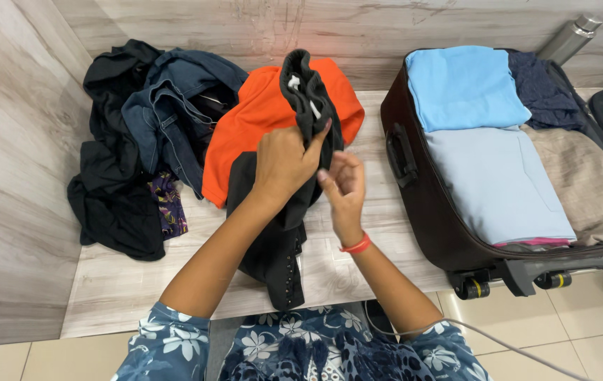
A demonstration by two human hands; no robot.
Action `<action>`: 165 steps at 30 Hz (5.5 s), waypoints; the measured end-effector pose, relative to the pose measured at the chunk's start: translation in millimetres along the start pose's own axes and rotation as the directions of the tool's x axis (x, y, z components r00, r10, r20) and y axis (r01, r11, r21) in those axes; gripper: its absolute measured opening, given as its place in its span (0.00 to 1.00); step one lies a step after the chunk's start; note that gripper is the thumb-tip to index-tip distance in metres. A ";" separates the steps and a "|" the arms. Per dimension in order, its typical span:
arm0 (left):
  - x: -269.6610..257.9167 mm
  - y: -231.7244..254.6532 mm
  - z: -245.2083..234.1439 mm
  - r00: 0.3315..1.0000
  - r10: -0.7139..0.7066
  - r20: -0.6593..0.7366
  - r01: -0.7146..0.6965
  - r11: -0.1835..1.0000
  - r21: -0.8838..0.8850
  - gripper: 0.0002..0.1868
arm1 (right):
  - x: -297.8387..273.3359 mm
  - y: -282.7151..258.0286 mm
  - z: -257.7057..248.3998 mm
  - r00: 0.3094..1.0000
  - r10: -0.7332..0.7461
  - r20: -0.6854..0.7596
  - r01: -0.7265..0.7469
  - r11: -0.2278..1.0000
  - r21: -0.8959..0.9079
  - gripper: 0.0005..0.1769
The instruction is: The person folds various articles of clothing, including light blue pants, dark blue shorts, and black pants, on a wooden surface. They then place the folded items into an open suitcase. The person handles the clothes one by one, smoothing and folding them before stacking them inside the luggage.
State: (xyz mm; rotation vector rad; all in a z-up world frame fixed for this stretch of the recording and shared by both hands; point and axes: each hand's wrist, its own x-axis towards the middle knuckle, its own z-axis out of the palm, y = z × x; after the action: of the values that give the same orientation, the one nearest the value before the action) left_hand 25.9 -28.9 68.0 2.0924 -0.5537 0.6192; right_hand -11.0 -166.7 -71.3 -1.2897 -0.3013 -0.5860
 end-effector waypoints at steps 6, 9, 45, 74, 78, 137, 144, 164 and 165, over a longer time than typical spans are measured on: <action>22.4 16.9 -12.5 0.971 -0.168 -0.170 0.094 0.922 -0.376 0.32 | -58.6 87.2 6.8 0.971 0.233 -0.061 -0.231 0.828 -0.511 0.12; 25.6 25.7 -23.0 0.968 -0.168 -0.189 0.047 0.854 -0.518 0.30 | -53.4 70.4 21.9 0.914 0.395 -0.095 -0.374 0.725 -0.578 0.14; -239.9 -280.1 -158.3 0.289 -0.924 -0.250 0.400 0.354 -0.845 0.37 | -53.5 2.6 -124.0 0.943 0.142 0.301 0.286 0.117 -0.951 0.32; -254.8 -238.3 -175.0 0.918 -0.380 -0.115 0.373 0.728 0.575 0.35 | -66.3 9.8 -123.2 0.986 -0.104 0.133 0.161 0.345 -0.925 0.05; -285.2 -255.5 -164.7 0.904 -0.400 -0.151 0.393 0.636 0.665 0.31 | -72.8 -2.7 -126.3 0.945 0.034 0.324 0.292 0.357 -0.887 0.05; -67.3 -151.0 -189.1 0.512 0.771 -0.378 0.026 0.425 0.905 0.15 | -12.0 -70.1 -120.1 0.624 -0.666 0.409 0.525 -0.031 -0.851 0.17; -234.4 -204.5 -121.4 0.989 -0.032 0.146 -0.094 0.625 0.775 0.18 | -60.3 -32.3 -165.9 0.893 0.201 0.402 0.416 -0.034 -0.909 0.14; -175.7 -219.1 -2.4 0.968 -0.166 0.187 0.007 0.764 0.645 0.38 | -67.3 -39.4 -139.5 0.880 0.447 0.161 0.212 -0.067 -0.975 0.12; -177.9 -221.6 -0.4 0.968 -0.178 0.178 0.018 0.754 0.656 0.39 | -68.0 -38.7 -140.7 0.846 0.498 0.191 0.248 -0.051 -0.967 0.11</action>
State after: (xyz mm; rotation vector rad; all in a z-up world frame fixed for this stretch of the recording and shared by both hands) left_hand 17.2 117.2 -175.5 2.8699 -0.3729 0.5568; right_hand -103.9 -291.4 -113.0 -3.0475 -0.0982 -0.1335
